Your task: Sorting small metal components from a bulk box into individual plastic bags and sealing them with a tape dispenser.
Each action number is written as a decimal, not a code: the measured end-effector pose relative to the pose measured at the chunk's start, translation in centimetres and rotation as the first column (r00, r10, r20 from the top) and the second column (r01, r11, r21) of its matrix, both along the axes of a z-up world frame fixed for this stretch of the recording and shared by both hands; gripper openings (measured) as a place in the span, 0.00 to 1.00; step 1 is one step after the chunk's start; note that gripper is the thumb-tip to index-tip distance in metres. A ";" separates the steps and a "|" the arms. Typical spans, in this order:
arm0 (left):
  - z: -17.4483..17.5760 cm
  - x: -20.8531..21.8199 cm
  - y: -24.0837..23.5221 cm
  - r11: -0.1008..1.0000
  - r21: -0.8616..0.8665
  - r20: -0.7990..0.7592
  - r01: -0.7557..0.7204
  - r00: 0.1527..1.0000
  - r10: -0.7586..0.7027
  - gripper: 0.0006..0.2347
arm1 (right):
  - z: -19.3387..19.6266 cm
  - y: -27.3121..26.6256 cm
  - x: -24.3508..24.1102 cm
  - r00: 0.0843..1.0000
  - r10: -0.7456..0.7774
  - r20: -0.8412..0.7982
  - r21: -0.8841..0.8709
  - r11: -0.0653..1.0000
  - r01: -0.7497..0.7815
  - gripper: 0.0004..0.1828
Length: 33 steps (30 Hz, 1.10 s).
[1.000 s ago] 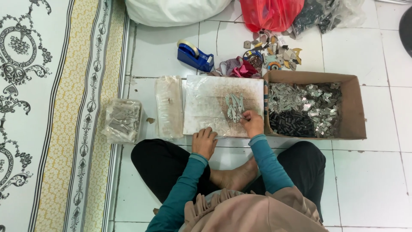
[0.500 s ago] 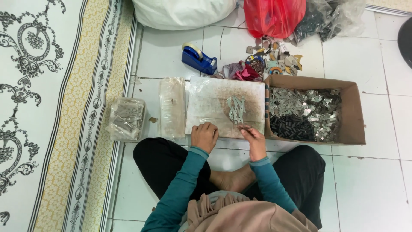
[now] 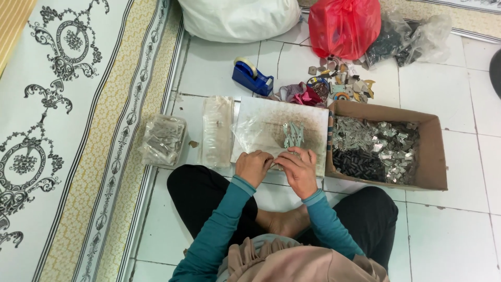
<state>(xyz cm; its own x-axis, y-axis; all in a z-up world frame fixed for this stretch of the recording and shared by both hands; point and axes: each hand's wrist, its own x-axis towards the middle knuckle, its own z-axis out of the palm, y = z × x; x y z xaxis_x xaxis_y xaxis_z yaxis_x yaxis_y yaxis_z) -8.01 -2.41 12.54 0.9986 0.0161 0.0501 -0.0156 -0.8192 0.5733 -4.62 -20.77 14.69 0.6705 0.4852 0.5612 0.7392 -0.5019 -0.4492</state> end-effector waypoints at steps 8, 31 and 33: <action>6.3 0.1 2.3 0.924 -0.379 -0.230 -0.056 0.972 -0.036 0.08 | 1.9 -0.3 1.6 0.986 0.039 0.162 -0.133 0.991 -0.017 0.10; 7.4 1.9 5.7 0.745 -0.667 -0.138 0.007 0.981 -0.133 0.06 | 10.4 1.5 2.8 0.961 0.246 0.125 -0.235 0.948 -0.212 0.08; 8.0 1.8 6.0 0.676 -0.737 -0.120 0.033 0.977 -0.178 0.07 | 11.0 1.3 2.9 0.962 0.242 0.127 -0.238 0.949 -0.208 0.10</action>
